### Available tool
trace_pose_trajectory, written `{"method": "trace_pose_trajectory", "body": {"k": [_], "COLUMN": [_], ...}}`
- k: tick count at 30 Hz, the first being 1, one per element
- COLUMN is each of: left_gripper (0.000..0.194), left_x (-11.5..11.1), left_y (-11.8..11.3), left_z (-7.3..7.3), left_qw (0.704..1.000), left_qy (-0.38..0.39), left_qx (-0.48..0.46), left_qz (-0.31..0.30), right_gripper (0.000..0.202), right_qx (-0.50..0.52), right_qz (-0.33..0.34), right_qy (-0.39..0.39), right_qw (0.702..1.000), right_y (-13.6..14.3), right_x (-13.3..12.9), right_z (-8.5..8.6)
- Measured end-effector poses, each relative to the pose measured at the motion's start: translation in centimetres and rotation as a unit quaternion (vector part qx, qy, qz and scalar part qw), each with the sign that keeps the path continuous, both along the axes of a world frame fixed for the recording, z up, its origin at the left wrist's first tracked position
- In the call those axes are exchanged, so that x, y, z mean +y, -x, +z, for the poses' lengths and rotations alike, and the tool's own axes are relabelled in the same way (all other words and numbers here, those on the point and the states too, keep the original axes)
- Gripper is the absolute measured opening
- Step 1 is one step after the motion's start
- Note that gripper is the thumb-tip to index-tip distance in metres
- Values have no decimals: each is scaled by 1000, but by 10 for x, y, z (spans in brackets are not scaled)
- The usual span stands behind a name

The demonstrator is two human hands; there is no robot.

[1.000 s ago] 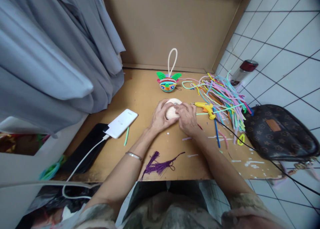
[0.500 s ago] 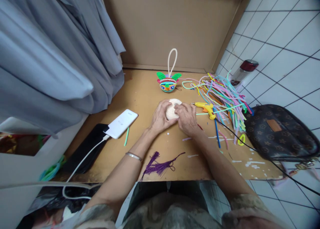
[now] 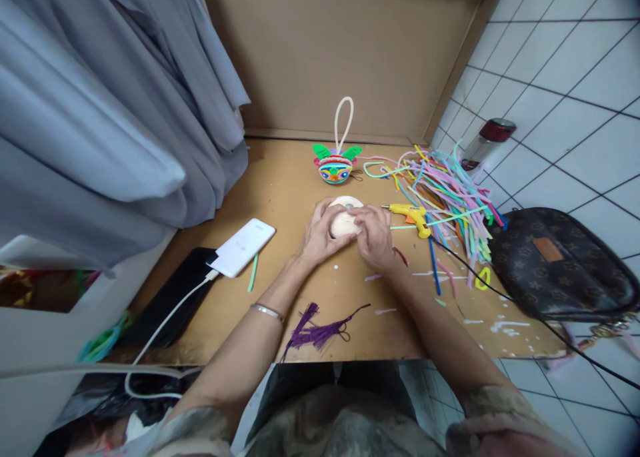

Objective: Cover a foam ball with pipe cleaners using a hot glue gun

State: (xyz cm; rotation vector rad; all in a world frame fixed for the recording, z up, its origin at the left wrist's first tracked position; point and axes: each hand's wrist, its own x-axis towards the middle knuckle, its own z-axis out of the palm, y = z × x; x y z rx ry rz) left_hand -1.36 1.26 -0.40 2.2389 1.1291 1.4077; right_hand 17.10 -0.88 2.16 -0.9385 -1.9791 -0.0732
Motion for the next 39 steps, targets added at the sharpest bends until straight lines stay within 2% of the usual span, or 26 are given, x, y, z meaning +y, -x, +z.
{"method": "trace_pose_trajectory", "body": {"k": [4,7,9,13,18,30,33,35,39], "left_gripper": [64,64,64,63,60,63,62,61,61], "left_x": [1,1,0,-1,-2,2,2,1,-1], "left_y": [1,1,1,0,0,0,0,0,0], "left_z": [0,0,0,2,5,1,1,1,2], "left_qw": [1000,1000,1000,1000,1000,1000,1000,1000,1000], "left_qy": [10,10,14,9,2,-3,-5,-1,4], "left_qx": [-3,-7,-6,-3,-1,7,-2,-3,3], "left_qz": [3,5,8,9,2,10,13,14,17], "right_gripper": [36,38,37,38,35,36,37,37,37], "right_qx": [181,249,229,111,33,-56,-3,84,292], "right_qz": [54,80,65,19,7,-18,4,9,-36], "right_qy": [97,136,120,46,-11,-13,13,59,91], "right_qw": [977,956,964,993,999,998,1000,995,951], "right_y": [2,2,2,1,3,5,5,4,0], "right_x": [3,5,5,1,1,1,1,4,16], "right_z": [-3,-5,-3,2,2,2,1,-1,-8]}}
